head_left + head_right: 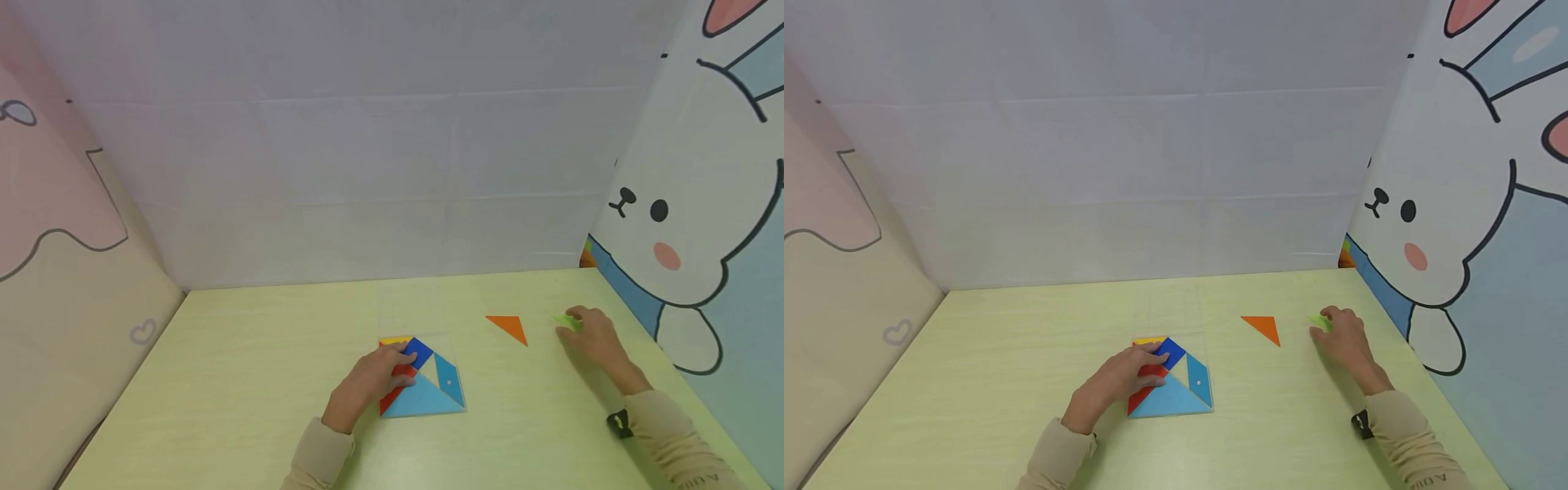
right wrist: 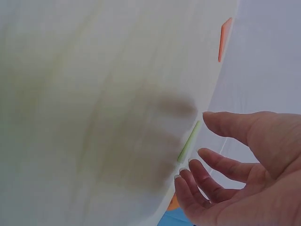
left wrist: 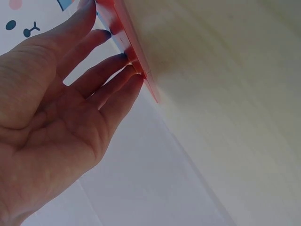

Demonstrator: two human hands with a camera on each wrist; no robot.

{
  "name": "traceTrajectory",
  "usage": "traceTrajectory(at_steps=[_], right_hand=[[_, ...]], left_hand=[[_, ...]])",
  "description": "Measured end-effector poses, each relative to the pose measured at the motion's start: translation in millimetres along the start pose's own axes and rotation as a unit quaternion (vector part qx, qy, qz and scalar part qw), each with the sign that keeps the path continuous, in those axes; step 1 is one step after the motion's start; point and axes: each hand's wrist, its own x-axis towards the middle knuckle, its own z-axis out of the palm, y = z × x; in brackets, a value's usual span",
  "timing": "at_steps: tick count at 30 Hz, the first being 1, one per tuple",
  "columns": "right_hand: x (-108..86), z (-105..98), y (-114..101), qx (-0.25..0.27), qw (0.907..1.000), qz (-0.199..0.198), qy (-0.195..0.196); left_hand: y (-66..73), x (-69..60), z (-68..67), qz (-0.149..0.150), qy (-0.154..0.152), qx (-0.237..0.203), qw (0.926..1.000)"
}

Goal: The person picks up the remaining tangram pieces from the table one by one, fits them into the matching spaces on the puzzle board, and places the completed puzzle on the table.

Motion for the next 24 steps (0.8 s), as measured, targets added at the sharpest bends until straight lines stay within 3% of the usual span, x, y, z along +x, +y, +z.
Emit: traceTrajectory(at_steps=[17, 24], right_hand=[[4.6, -8.5, 10.6, -0.021, 0.9997, 0.007, -0.008], [1.6, -9.2, 13.1, 0.001, 1.0000, 0.007, -0.004]], left_hand=[[0.4, -1.0, -1.0, 0.007, 0.002, 0.001, 1.0000], [1.8, -1.2, -1.6, 0.006, 0.001, -0.001, 1.0000]])
